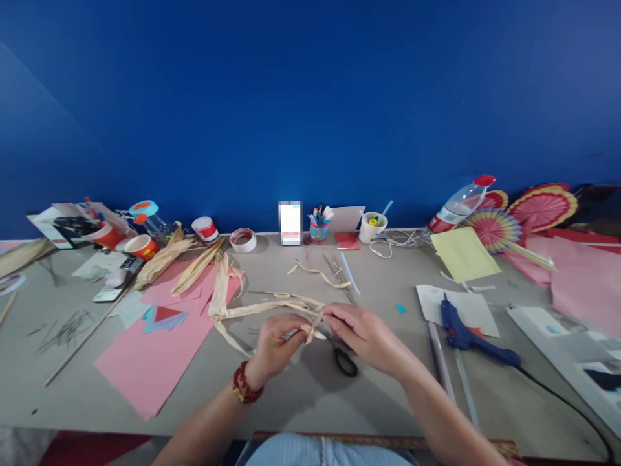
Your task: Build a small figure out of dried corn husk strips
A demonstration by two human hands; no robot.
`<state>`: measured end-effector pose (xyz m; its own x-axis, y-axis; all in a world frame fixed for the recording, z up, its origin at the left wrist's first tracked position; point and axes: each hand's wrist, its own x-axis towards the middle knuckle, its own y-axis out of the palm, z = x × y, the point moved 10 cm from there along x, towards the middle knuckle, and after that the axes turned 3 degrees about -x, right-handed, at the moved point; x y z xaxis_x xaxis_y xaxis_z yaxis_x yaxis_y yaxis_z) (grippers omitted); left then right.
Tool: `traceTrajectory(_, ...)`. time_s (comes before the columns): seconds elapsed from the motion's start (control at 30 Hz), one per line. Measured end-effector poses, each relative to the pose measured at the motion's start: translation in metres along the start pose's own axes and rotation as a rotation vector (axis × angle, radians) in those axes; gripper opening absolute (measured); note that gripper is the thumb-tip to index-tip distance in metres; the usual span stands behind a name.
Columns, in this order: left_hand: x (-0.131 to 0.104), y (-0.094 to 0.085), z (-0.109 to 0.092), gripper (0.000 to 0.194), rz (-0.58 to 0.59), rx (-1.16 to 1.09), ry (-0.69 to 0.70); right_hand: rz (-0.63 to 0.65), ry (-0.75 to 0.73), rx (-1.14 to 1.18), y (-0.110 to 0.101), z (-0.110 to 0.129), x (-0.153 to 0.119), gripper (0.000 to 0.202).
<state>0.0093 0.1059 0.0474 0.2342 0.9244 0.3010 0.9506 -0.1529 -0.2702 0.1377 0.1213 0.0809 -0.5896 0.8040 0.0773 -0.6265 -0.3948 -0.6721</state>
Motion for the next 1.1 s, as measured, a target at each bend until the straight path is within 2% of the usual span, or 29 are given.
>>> traceTrajectory(0.1, 0.001, -0.003, 0.013, 0.02, -0.04, -0.072, -0.06, -0.006, 0.014, 0.039, 0.003, -0.006, 0.005, 0.024)
traceTrajectory(0.23, 0.001, -0.006, 0.039, 0.023, -0.133, -0.311, -0.231, -0.065, 0.082, 0.101, 0.009, -0.022, 0.009, 0.02)
traceTrajectory(0.33, 0.002, -0.007, 0.045, 0.025, -0.179, -0.362, -0.274, -0.101, 0.123, 0.147, 0.014, -0.033, 0.011, 0.014)
traceTrajectory(0.53, 0.005, -0.007, 0.04, 0.027, -0.128, -0.11, -0.175, -0.104, 0.148, 0.1, 0.02, -0.046, 0.013, 0.02)
traceTrajectory(0.7, 0.007, -0.012, 0.036, 0.031, -0.115, 0.074, -0.11, -0.073, 0.124, 0.059, 0.021, -0.046, 0.017, 0.018)
traceTrajectory(0.97, 0.006, -0.027, 0.025, 0.027, -0.195, 0.045, -0.115, -0.133, 0.07, 0.003, 0.0, -0.033, 0.027, 0.015)
traceTrajectory(1.1, 0.014, -0.031, 0.011, 0.025, -0.166, 0.023, -0.09, -0.127, 0.041, 0.002, -0.011, -0.026, 0.033, 0.016)
